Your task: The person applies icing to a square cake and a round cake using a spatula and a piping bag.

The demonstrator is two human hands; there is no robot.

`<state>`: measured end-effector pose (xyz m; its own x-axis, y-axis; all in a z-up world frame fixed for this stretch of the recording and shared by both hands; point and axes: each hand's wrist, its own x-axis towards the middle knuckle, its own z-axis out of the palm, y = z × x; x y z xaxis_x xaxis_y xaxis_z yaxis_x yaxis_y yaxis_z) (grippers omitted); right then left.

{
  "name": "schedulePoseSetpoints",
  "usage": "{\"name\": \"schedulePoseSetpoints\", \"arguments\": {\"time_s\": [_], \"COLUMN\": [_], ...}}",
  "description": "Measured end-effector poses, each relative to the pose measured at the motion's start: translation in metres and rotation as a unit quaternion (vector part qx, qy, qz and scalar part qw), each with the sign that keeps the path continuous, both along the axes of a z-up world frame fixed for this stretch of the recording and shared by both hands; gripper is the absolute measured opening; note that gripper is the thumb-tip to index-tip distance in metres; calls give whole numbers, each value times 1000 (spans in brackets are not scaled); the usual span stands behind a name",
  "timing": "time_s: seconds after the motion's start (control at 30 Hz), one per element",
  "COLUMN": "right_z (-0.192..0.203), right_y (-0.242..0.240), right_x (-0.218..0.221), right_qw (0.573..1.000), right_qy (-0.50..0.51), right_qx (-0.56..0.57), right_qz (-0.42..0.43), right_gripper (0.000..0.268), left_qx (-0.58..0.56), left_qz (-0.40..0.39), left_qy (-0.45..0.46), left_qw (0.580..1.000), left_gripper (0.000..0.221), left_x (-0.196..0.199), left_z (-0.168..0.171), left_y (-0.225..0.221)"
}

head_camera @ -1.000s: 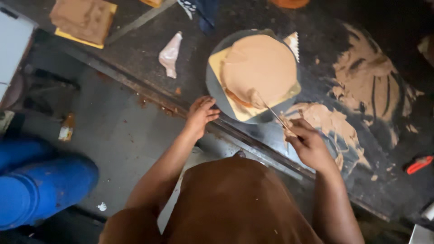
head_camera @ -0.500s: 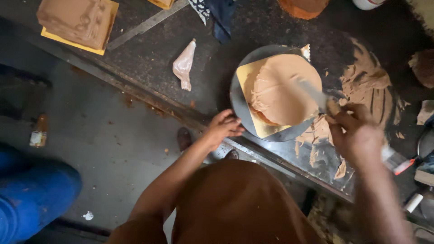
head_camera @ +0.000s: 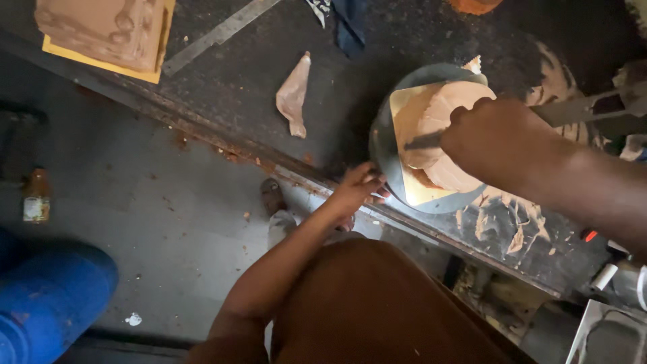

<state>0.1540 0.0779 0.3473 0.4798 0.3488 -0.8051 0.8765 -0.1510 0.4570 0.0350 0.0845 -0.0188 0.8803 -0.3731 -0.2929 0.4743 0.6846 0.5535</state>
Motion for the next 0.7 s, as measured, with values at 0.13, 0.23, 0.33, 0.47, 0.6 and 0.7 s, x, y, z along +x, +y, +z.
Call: {"name": "schedulePoseSetpoints", "arguments": {"time_s": [0.13, 0.23, 0.33, 0.47, 0.6, 0.7], "right_z": [-2, -1, -4, -6, -8, -6], "right_y": [7, 6, 5, 4, 3, 7], "right_x": [10, 9, 9, 11, 11, 16], "right_qw": [996, 999, 995, 999, 993, 997], "right_qy": [-21, -1, 28, -5, 8, -3], "right_qx": [8, -33, -21, -31, 44, -55], "right_qz": [84, -2, 98, 34, 108, -47], "right_gripper": [22, 15, 10, 13, 17, 12], "left_qx": [19, 28, 25, 1, 25, 50], "left_qz": [-35, -28, -58, -36, -9, -68], "left_qy": [-30, -33, -2, -3, -22, -22], "left_qw": [999, 999, 998, 999, 999, 996], "left_gripper": [33, 30, 30, 33, 45, 48], "left_x": [2, 5, 5, 3, 5, 8], "left_z": [-3, -3, 1, 4, 15, 19], "left_y": [-1, 1, 2, -2, 1, 6]}}
